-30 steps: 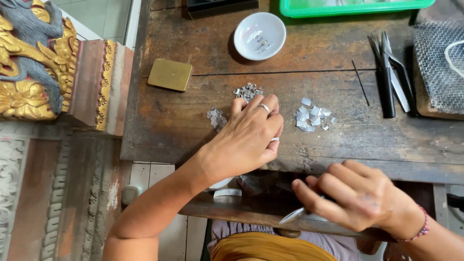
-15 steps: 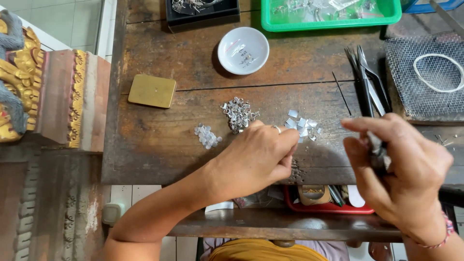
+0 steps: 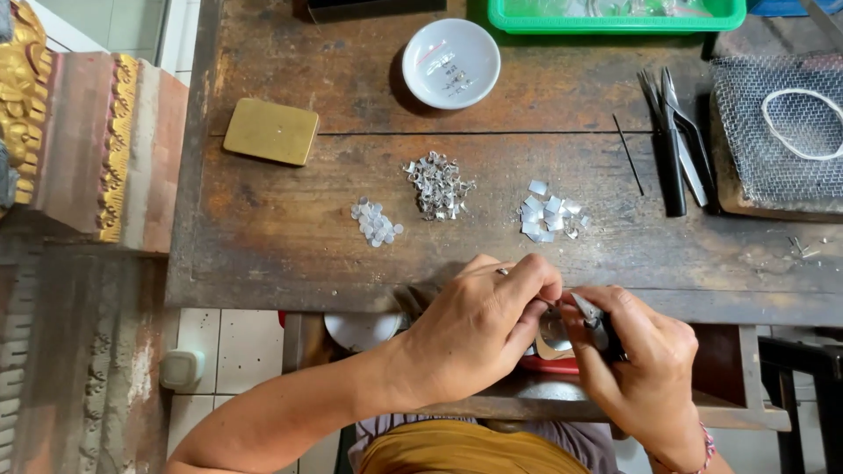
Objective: Shaping small silver jewelry components using pliers at a workbench.
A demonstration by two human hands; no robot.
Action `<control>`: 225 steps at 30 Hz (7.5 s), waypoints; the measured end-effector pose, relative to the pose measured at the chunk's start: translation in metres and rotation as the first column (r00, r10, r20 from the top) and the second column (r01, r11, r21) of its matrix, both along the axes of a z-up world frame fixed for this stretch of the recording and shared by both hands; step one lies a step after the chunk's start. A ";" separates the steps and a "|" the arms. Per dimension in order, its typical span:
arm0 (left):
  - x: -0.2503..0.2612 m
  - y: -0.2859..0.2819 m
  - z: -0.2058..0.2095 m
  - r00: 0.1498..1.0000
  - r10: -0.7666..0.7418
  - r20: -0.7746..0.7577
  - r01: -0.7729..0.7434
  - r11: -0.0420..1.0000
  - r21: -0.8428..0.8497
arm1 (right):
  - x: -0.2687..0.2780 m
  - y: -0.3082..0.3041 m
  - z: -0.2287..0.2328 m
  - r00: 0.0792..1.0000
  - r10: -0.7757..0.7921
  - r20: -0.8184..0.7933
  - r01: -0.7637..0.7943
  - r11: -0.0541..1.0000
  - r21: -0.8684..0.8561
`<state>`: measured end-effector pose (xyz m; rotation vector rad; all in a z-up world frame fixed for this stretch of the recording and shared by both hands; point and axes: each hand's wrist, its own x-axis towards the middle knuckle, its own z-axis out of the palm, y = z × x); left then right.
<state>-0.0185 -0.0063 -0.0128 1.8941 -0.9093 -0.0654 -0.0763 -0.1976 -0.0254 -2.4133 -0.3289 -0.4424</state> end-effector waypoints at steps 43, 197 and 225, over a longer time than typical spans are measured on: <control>-0.006 0.006 -0.004 0.921 -0.003 0.390 0.054 0.991 -0.121 | -0.015 0.012 -0.002 0.966 -0.059 -0.251 0.152 0.917 0.368; -0.006 0.008 -0.025 0.832 -0.098 -0.546 -0.174 0.889 -0.423 | -0.023 0.025 -0.024 0.659 0.439 -0.611 0.361 0.529 0.769; -0.002 0.015 -0.016 0.819 -0.134 -0.558 -0.110 0.917 -0.382 | -0.027 0.024 -0.024 0.628 0.516 -0.582 0.366 0.464 0.807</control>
